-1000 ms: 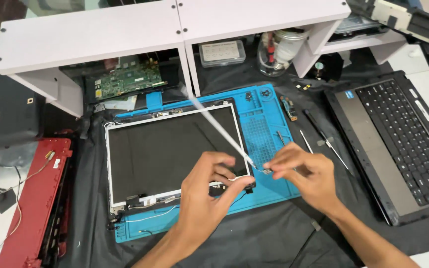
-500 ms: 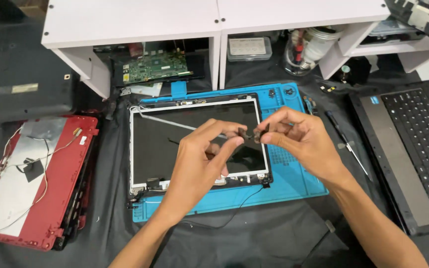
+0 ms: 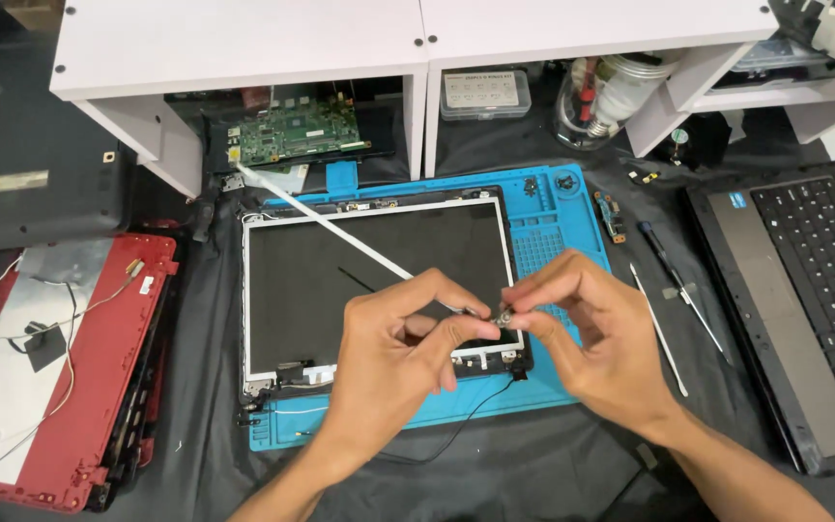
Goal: The person disassembles a laptop LCD screen assembly on a blue repair mat. They unscrew screws from the screen bezel with a screwdriver, pry at the bezel edge with a metal tool, manipulate the display cable, and lift and reposition the screen panel while working around the frame.
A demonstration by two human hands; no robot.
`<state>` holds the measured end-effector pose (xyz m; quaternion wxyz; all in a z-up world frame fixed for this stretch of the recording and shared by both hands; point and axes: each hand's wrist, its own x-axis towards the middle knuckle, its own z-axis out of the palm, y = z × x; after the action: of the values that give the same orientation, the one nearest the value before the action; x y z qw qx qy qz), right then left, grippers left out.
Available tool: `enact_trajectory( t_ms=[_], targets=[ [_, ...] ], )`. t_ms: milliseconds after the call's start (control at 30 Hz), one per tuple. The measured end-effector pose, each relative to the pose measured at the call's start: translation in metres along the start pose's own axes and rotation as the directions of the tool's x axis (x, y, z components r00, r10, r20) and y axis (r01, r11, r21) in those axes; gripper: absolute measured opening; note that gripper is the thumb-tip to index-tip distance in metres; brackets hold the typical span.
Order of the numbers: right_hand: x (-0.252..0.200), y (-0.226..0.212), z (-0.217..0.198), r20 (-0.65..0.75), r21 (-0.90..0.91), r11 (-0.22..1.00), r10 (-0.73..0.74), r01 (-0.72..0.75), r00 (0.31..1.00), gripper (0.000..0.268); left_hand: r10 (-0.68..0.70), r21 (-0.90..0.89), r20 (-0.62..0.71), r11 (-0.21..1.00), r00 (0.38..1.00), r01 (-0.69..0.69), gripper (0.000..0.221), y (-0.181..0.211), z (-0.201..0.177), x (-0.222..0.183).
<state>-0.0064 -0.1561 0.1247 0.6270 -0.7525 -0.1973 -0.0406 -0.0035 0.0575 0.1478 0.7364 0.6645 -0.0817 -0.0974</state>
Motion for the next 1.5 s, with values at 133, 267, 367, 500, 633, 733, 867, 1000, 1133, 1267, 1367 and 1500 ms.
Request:
enact_trajectory(
  t_ms=[133, 267, 367, 500, 633, 733, 867, 1000, 1133, 1267, 1367, 1500],
  targets=[
    [-0.006, 0.002, 0.005, -0.058, -0.024, 0.999, -0.026, 0.024, 0.998, 0.013, 0.031, 0.026, -0.019, 0.999, 0.999, -0.031, 0.004, -0.001, 0.003, -0.003],
    [-0.011, -0.003, 0.006, -0.080, -0.021, 0.996, -0.082, 0.081, 0.993, 0.014, 0.001, 0.032, -0.023, 0.999, 1.000, 0.000, 0.004, 0.000, 0.003, -0.007],
    [-0.014, -0.013, -0.001, -0.056, 0.059, 0.998, -0.011, 0.015, 0.998, 0.014, -0.100, -0.051, -0.009, 0.994, 0.995, 0.099, 0.005, 0.010, 0.001, -0.009],
    [-0.016, -0.025, -0.016, 0.041, 0.219, 0.944, 0.246, -0.249, 0.968, 0.014, -0.190, -0.122, 0.056, 0.973, 0.980, 0.196, 0.007, 0.027, 0.000, -0.012],
    [-0.011, -0.024, -0.019, 0.132, 0.303, 0.938, 0.132, -0.166, 0.982, 0.013, -0.184, -0.109, 0.073, 0.976, 0.980, 0.191, 0.007, 0.030, -0.004, -0.015],
    [-0.017, -0.025, -0.019, 0.132, 0.266, 0.959, 0.060, -0.094, 0.989, 0.015, -0.171, -0.099, 0.081, 0.979, 0.982, 0.179, 0.011, 0.026, 0.003, -0.014],
    [-0.024, -0.035, -0.016, 0.035, 0.023, 0.999, -0.031, 0.030, 0.999, 0.015, 0.150, 0.071, -0.066, 0.987, 0.986, -0.145, 0.034, 0.004, 0.017, -0.015],
    [-0.050, -0.021, -0.011, -0.063, -0.398, 0.915, -0.103, 0.070, 0.993, 0.016, -0.071, -0.007, 0.003, 0.997, 0.997, 0.071, 0.040, -0.028, 0.032, -0.005],
    [-0.077, -0.006, -0.009, 0.076, -0.573, 0.785, -0.232, 0.233, 0.970, 0.018, -0.245, -0.043, 0.169, 0.966, 0.955, 0.256, 0.033, -0.058, 0.049, -0.001],
    [-0.097, 0.003, -0.013, 0.212, -0.673, 0.678, -0.207, 0.296, 0.955, 0.043, -0.243, 0.065, 0.227, 0.970, 0.943, 0.234, 0.022, -0.092, 0.065, -0.003],
    [-0.106, 0.015, -0.020, 0.136, -0.628, 0.750, -0.158, 0.208, 0.978, 0.040, -0.218, 0.112, 0.235, 0.974, 0.947, 0.196, 0.018, -0.106, 0.078, 0.002],
    [-0.110, 0.027, -0.036, -0.027, -0.514, 0.854, -0.114, 0.084, 0.993, 0.021, -0.173, 0.169, 0.229, 0.976, 0.958, 0.136, 0.017, -0.101, 0.098, 0.017]
  ],
)
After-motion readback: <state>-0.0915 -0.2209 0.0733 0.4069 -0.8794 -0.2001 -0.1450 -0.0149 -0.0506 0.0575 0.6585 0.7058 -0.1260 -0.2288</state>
